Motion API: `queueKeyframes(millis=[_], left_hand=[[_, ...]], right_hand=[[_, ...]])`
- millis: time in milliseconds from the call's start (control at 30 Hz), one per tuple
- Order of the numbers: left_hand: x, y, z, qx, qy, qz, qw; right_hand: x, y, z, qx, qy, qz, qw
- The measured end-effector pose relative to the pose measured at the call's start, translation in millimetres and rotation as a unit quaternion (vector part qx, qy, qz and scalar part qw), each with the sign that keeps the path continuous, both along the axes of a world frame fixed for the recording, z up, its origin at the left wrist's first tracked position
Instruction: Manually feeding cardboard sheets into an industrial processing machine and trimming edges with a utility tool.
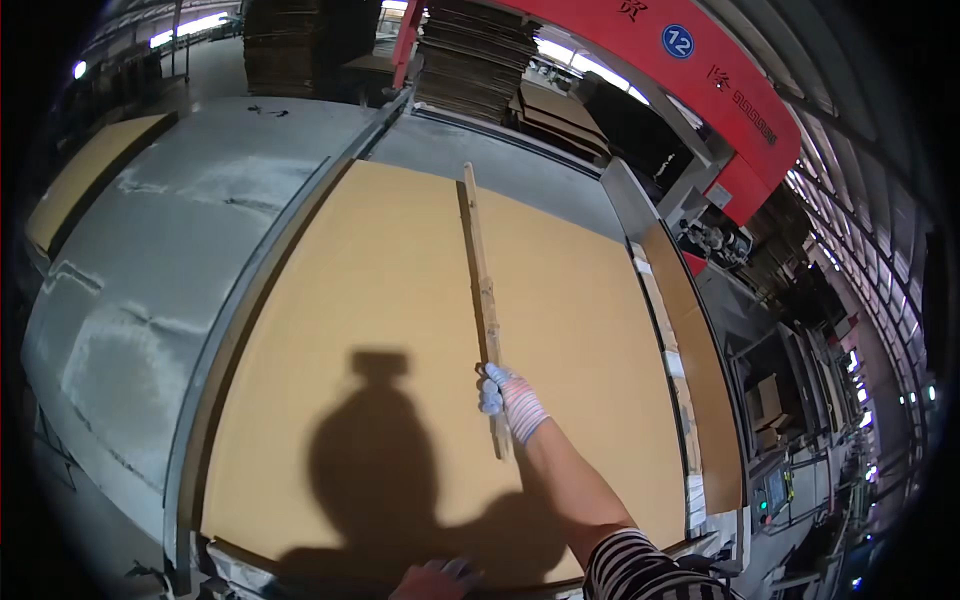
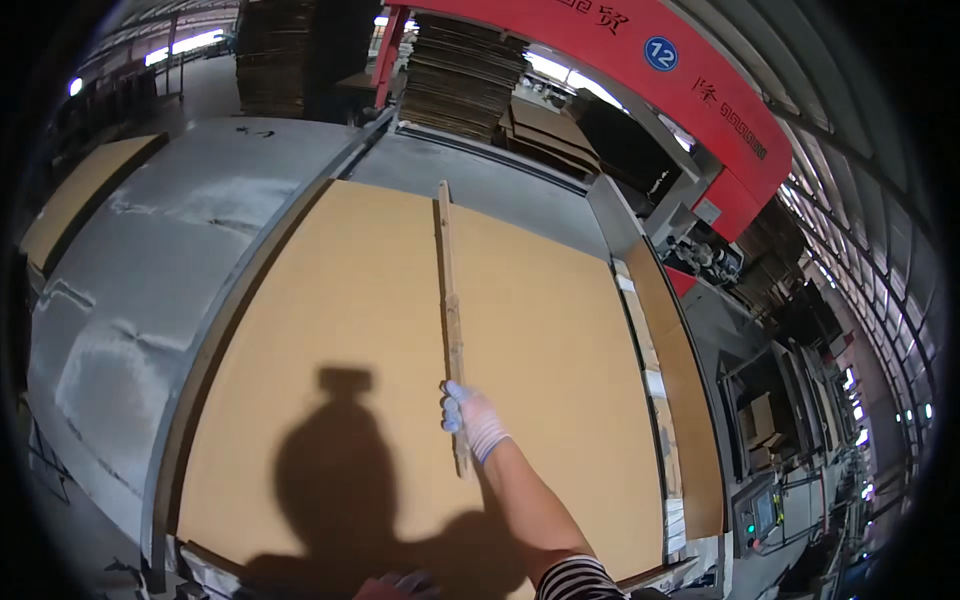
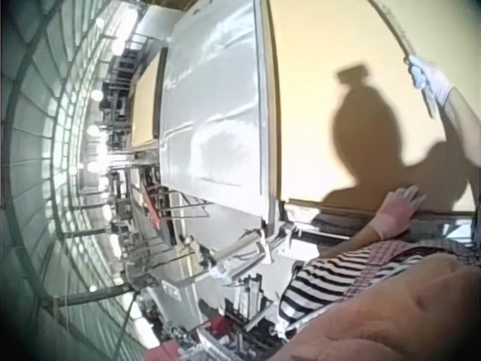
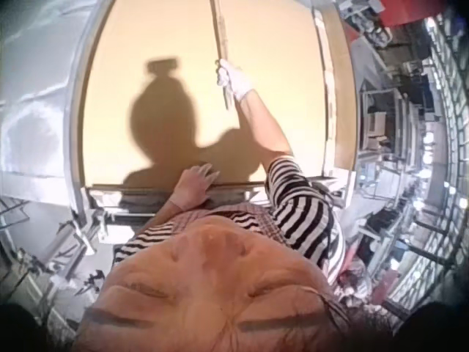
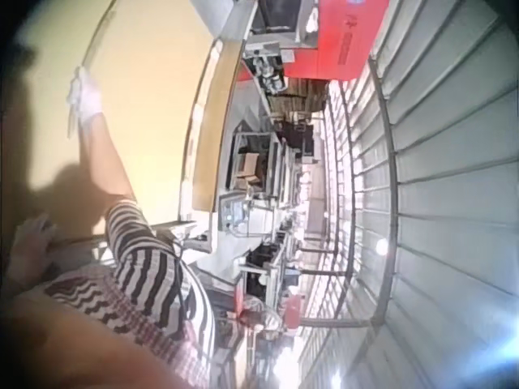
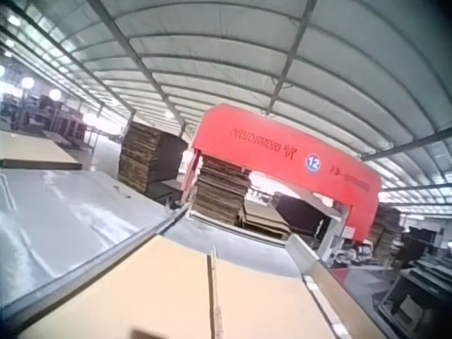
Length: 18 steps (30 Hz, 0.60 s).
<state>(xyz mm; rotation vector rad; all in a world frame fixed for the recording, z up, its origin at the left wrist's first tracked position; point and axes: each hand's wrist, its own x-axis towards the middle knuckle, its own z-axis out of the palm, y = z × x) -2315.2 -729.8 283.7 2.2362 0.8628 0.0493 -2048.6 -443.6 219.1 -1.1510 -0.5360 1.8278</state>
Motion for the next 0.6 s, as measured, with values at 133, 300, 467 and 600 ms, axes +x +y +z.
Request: queueKeyframes(millis=[133, 300, 467, 600], left_hand=[[7.6, 16.3, 1.1, -0.037, 0.010, -0.060, 0.997], [13.6, 11.7, -0.4, -0.035, 0.018, -0.014, 0.999], [21.6, 5.5, 12.0, -0.018, 0.041, -0.045, 0.998], [34.0, 0.8, 16.6, 0.013, 0.037, -0.027, 0.999]], right_hand=[[10.0, 13.1, -1.6, 0.039, -0.068, -0.048, 0.996], [10.4, -7.8, -1.8, -0.012, -0.079, -0.066, 0.995], [41.5, 12.1, 14.8, 0.021, -0.245, -0.072, 0.967], [94.3, -40.3, 58.2, 0.071, -0.229, -0.134, 0.961]])
